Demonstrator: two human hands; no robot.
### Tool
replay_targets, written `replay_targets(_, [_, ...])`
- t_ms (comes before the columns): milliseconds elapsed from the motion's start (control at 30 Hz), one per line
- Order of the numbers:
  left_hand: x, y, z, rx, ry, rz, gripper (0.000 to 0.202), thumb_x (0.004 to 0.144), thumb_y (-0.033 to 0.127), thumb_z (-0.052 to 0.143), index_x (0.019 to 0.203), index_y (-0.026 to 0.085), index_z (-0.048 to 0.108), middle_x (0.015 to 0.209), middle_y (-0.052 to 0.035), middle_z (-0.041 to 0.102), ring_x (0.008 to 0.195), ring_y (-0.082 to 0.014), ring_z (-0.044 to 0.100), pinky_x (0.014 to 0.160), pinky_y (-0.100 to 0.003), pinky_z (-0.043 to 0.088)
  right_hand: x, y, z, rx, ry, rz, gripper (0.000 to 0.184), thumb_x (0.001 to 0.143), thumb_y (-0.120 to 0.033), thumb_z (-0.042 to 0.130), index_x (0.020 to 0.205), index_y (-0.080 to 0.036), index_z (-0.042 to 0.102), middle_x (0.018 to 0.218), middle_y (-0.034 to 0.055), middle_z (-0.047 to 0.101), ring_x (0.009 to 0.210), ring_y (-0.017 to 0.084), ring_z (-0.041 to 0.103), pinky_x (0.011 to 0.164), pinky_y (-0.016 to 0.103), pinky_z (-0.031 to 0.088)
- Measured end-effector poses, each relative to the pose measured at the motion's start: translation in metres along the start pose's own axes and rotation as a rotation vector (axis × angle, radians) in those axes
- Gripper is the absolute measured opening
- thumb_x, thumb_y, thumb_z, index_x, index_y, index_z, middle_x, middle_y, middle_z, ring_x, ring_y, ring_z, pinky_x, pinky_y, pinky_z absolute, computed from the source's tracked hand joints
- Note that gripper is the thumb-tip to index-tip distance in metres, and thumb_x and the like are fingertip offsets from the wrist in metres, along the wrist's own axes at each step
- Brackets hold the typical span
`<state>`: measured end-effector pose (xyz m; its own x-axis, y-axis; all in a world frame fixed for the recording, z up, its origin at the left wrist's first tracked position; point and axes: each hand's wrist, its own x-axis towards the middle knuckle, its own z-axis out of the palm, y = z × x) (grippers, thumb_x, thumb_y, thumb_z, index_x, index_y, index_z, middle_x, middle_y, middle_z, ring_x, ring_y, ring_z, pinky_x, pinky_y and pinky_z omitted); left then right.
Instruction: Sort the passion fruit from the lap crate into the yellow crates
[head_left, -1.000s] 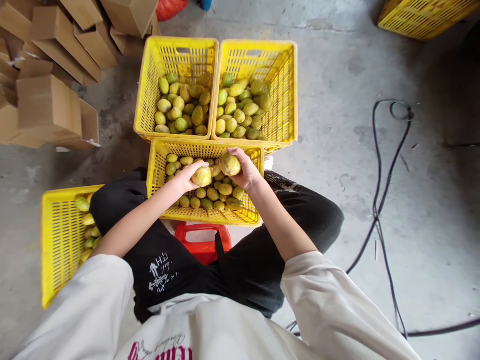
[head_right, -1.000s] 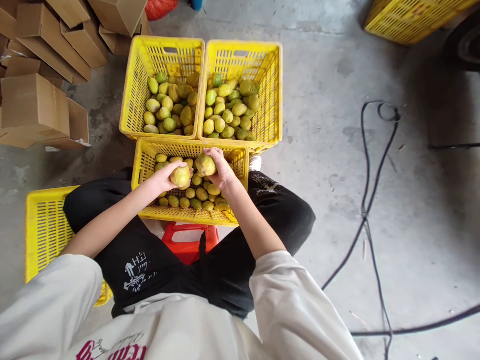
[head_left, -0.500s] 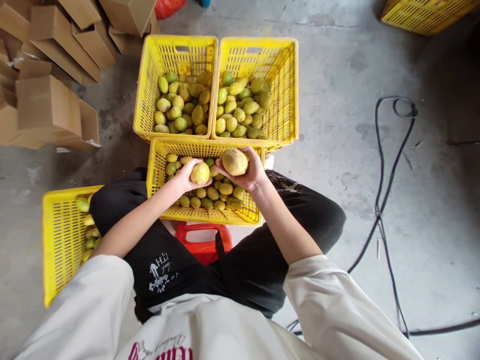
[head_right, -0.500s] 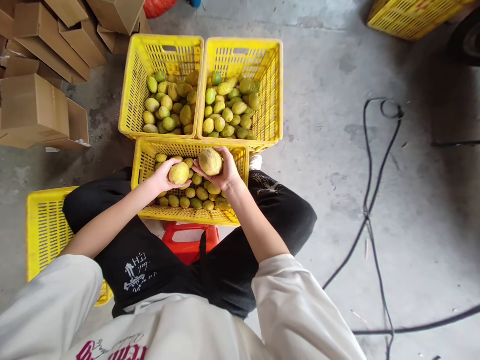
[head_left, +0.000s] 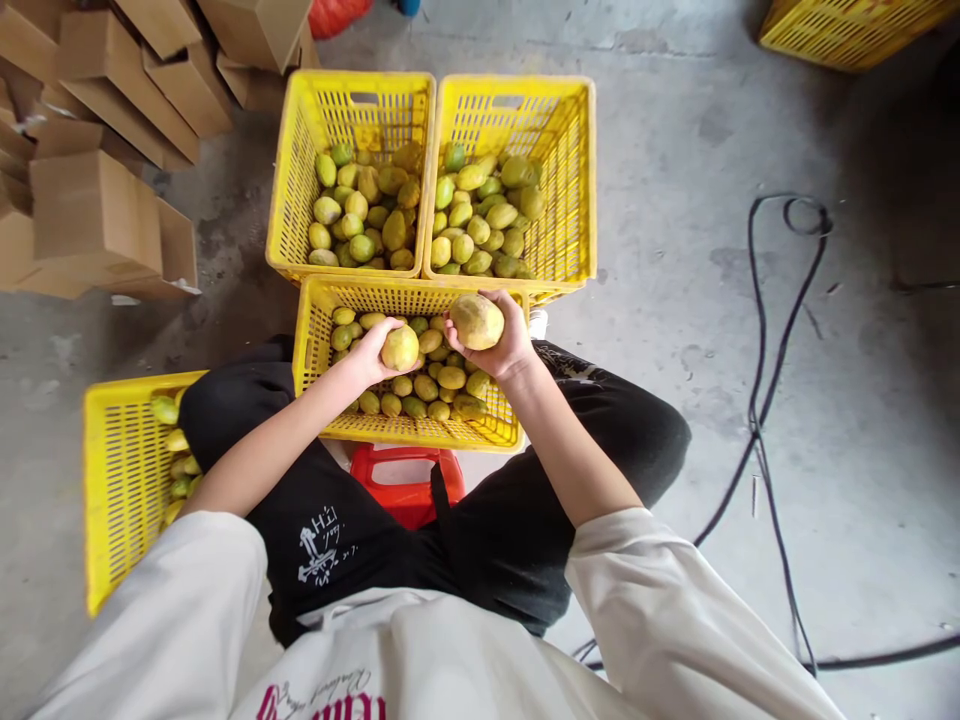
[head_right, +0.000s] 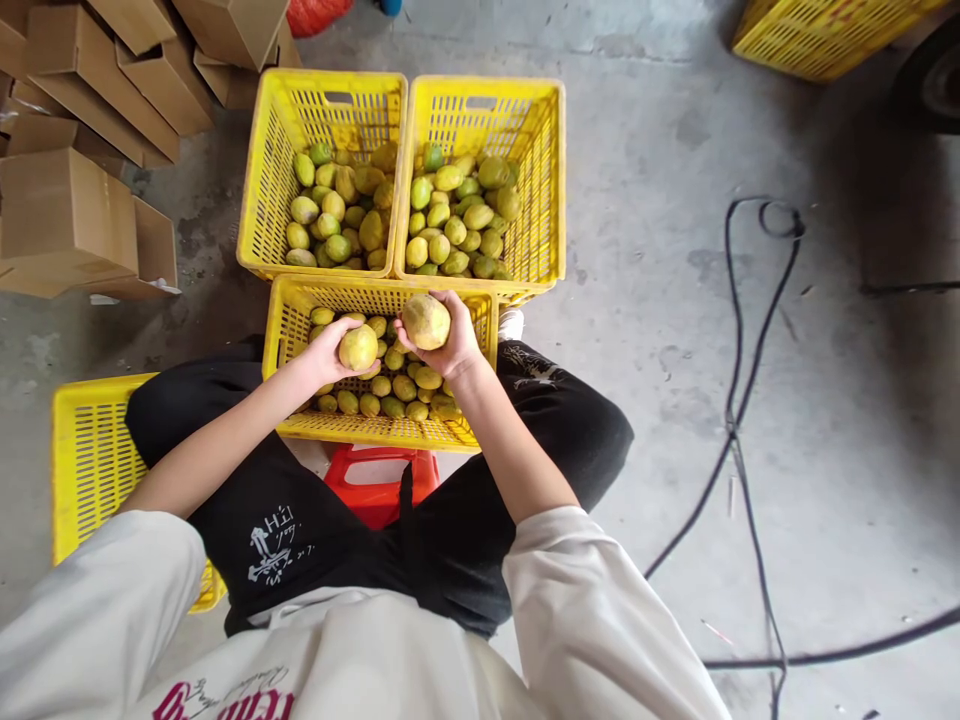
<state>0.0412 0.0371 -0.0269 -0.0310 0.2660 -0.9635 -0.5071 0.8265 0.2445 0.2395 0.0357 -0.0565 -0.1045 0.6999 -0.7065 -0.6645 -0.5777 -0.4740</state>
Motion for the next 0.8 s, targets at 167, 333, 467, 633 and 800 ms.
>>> replay_targets(167, [0.003, -0.001, -0.001, -0.032, -0.01, 0.018, 0.03, 0.098, 0.026, 0.1, 0.112, 0.032, 0.074, 0.087, 0.0015, 0.075, 0.071, -0.0233, 0.073, 0.073, -0.037, 0.078, -0.014, -0.005, 0.015, 0.076, 0.04, 0.001, 0.043, 0.101, -0.063, 0.1, 0.106, -0.033, 0.069, 0.09, 0.0054, 0.08, 0.091, 0.03, 0.082, 0.075, 0.045, 0.083])
replay_targets(333, [-0.006, 0.001, 0.001, 0.013, 0.03, 0.038, 0.019, 0.108, 0.021, 0.09, 0.103, 0.027, 0.073, 0.085, 0.0007, 0.075, 0.07, -0.0208, 0.071, 0.072, -0.032, 0.074, -0.024, -0.013, 0.023, 0.1, 0.063, 0.085, 0.036, 0.111, -0.062, 0.087, 0.108, -0.031, 0.069, 0.083, 0.0026, 0.077, 0.091, 0.029, 0.084, 0.075, 0.044, 0.082])
replay_targets(467, [-0.01, 0.002, 0.003, 0.038, 0.042, 0.038, 0.017, 0.112, 0.022, 0.088, 0.103, 0.026, 0.074, 0.084, 0.002, 0.075, 0.069, -0.0196, 0.07, 0.071, -0.03, 0.072, -0.014, -0.012, 0.017, 0.016, 0.042, 0.011, 0.046, 0.104, -0.06, 0.104, 0.105, -0.032, 0.067, 0.084, -0.0004, 0.076, 0.086, 0.026, 0.085, 0.069, 0.039, 0.079])
replay_targets(633, [-0.014, 0.001, 0.006, 0.034, 0.05, 0.058, 0.022, 0.115, 0.022, 0.084, 0.098, 0.026, 0.072, 0.084, -0.0002, 0.075, 0.069, -0.0198, 0.07, 0.071, -0.029, 0.07, -0.004, -0.006, 0.015, 0.038, 0.036, -0.059, 0.051, 0.097, -0.056, 0.111, 0.101, -0.033, 0.065, 0.083, -0.0014, 0.074, 0.088, 0.028, 0.087, 0.074, 0.043, 0.082])
replay_targets(800, [-0.016, 0.002, 0.007, 0.05, 0.043, 0.05, 0.019, 0.115, 0.022, 0.083, 0.1, 0.026, 0.072, 0.081, 0.001, 0.074, 0.068, -0.0192, 0.07, 0.066, -0.027, 0.069, -0.004, -0.007, 0.012, 0.102, 0.192, 0.04, 0.036, 0.107, -0.057, 0.096, 0.108, -0.032, 0.07, 0.089, 0.0003, 0.081, 0.096, 0.029, 0.088, 0.078, 0.043, 0.085])
